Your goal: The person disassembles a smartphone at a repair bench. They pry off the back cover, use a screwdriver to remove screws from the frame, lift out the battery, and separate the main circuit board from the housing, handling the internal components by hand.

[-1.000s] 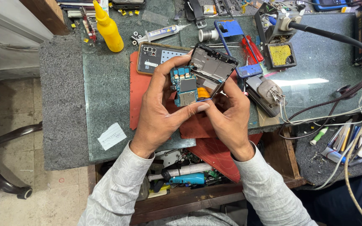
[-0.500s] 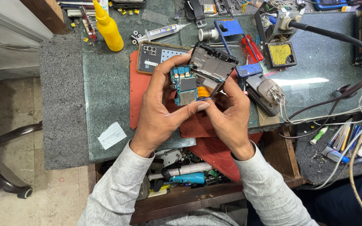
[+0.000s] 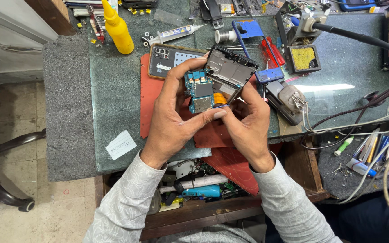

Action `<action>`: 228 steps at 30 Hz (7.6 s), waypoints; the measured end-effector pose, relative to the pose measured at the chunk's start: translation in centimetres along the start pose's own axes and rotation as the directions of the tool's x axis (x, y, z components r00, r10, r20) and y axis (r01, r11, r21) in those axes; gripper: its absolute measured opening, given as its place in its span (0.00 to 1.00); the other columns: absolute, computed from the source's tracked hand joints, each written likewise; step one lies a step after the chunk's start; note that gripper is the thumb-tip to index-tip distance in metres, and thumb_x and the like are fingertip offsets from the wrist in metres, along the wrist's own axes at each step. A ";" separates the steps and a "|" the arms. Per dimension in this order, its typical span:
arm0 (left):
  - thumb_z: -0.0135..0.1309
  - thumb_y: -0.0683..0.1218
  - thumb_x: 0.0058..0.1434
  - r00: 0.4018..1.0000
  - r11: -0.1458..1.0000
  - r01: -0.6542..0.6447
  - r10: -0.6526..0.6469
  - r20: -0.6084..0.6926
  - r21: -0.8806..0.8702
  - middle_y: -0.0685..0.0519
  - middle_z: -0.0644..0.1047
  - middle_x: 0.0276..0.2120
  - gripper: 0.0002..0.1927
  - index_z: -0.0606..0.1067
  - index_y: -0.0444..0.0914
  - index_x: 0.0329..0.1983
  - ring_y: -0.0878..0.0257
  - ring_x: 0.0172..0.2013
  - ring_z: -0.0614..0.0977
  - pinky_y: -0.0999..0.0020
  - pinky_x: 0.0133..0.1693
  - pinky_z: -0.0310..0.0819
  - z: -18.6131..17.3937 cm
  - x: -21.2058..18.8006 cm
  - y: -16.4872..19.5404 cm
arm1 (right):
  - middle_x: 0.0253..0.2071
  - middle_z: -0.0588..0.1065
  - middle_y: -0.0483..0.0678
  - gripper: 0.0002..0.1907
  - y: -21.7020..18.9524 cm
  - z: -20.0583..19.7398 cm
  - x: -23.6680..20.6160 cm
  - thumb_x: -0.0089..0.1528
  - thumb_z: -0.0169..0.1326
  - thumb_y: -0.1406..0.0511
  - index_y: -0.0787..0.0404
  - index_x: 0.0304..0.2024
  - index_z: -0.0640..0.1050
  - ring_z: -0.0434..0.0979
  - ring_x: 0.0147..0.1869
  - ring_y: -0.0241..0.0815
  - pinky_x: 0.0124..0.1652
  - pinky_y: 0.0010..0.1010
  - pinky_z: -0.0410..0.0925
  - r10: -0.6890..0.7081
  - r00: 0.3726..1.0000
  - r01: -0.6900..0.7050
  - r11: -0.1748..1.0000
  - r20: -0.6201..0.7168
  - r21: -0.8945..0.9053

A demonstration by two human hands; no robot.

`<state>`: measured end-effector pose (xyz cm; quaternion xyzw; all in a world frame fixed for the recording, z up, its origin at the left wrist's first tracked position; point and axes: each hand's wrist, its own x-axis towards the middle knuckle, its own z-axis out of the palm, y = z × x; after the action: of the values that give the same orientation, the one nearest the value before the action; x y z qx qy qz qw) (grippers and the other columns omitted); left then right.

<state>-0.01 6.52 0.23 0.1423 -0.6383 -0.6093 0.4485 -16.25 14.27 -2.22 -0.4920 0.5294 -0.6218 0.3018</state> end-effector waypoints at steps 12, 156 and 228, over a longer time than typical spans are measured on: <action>0.70 0.38 0.63 1.000 1.000 -0.007 0.007 0.003 -0.006 0.51 0.68 0.68 0.40 0.61 0.38 0.73 0.64 0.67 0.72 0.66 0.71 0.71 0.0 0.0 -0.2 | 0.56 0.76 0.48 0.23 0.0 -0.1 0.0 0.66 0.53 0.76 0.70 0.64 0.70 0.78 0.59 0.35 0.58 0.29 0.74 0.001 1.000 -0.001 1.000 -0.004 -0.003; 0.60 0.41 0.64 0.996 0.338 0.066 -0.081 -0.041 0.939 0.51 0.74 0.43 0.22 0.72 0.34 0.61 0.54 0.47 0.76 0.55 0.49 0.71 7.7 -3.0 2.7 | 0.44 0.75 0.51 0.10 -3.8 -4.0 1.4 0.68 0.60 0.77 0.65 0.50 0.78 0.78 0.42 0.42 0.41 0.29 0.71 -0.045 0.994 0.096 0.792 0.100 -0.603; 0.57 0.32 0.66 0.822 0.845 0.513 -0.432 -0.372 0.151 0.46 0.80 0.48 0.43 0.47 0.42 0.77 0.62 0.48 0.87 0.70 0.48 0.88 1.6 -1.3 3.0 | 0.48 0.76 0.44 0.09 -1.9 -0.7 1.5 0.70 0.60 0.75 0.69 0.53 0.81 0.78 0.43 0.27 0.45 0.18 0.72 0.197 0.961 -0.183 0.979 0.191 -0.090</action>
<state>0.54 9.16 2.64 0.4493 -0.5699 -0.5865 0.3597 -17.10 13.62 0.04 -0.5090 0.5632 -0.5182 0.3939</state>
